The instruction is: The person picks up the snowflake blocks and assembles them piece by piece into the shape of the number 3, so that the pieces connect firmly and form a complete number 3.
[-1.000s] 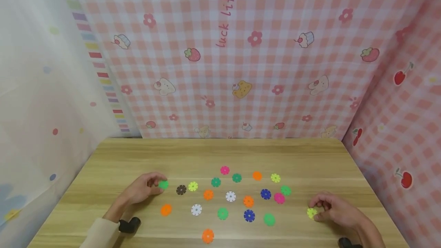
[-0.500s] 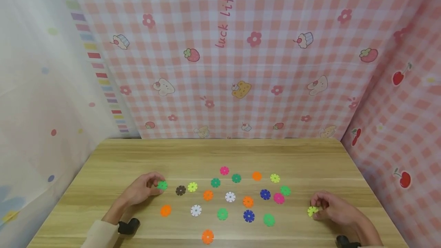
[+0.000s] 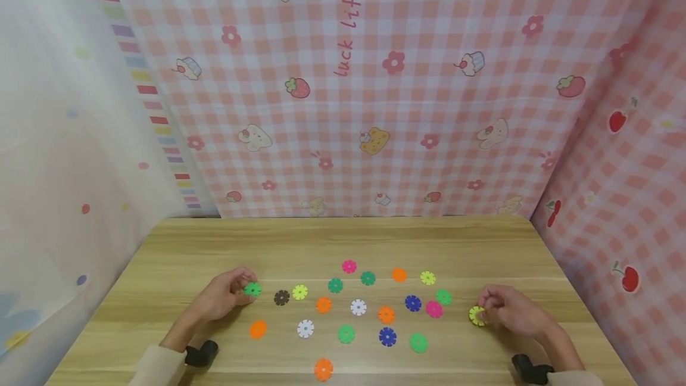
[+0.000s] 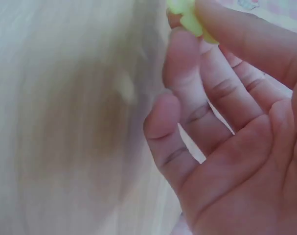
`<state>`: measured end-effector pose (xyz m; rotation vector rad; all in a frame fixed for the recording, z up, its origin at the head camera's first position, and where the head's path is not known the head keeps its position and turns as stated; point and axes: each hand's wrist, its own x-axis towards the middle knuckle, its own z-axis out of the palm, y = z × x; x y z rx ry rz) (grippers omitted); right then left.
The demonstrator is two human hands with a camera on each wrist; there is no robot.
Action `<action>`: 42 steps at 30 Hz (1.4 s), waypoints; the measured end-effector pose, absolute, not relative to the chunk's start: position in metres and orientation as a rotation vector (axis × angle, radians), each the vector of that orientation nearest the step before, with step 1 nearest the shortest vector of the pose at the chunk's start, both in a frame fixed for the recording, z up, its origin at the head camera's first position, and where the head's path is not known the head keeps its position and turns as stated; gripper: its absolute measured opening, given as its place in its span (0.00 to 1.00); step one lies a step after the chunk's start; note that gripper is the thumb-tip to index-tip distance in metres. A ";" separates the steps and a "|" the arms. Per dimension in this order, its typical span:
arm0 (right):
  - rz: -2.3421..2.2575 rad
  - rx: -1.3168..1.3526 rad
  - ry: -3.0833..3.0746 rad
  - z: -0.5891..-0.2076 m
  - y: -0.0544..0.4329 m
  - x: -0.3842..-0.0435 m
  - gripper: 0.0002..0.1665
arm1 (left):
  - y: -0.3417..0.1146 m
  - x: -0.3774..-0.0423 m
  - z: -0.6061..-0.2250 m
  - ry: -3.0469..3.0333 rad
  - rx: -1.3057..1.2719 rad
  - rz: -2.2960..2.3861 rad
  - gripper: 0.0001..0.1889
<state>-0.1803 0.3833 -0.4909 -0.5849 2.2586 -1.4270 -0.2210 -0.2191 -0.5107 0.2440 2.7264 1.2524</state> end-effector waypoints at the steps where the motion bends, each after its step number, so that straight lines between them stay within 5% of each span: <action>1: -1.424 -0.553 2.273 -0.489 0.380 -0.181 0.03 | -0.220 -0.221 -0.511 2.731 0.245 1.254 0.14; 9: -1.533 -0.307 2.303 -0.471 0.348 -0.185 0.12 | -0.221 -0.223 -0.505 2.742 0.304 1.274 0.16; 14: -1.616 -0.373 2.367 -0.464 0.324 -0.189 0.15 | -0.210 -0.223 -0.498 2.659 0.382 1.373 0.17; 22: -1.664 -0.551 2.450 -0.455 0.286 -0.191 0.11 | -0.188 -0.223 -0.486 2.557 0.508 1.463 0.18; 42: -1.823 -0.342 2.405 -0.448 0.195 -0.196 0.07 | -0.140 -0.216 -0.465 2.380 0.466 1.603 0.17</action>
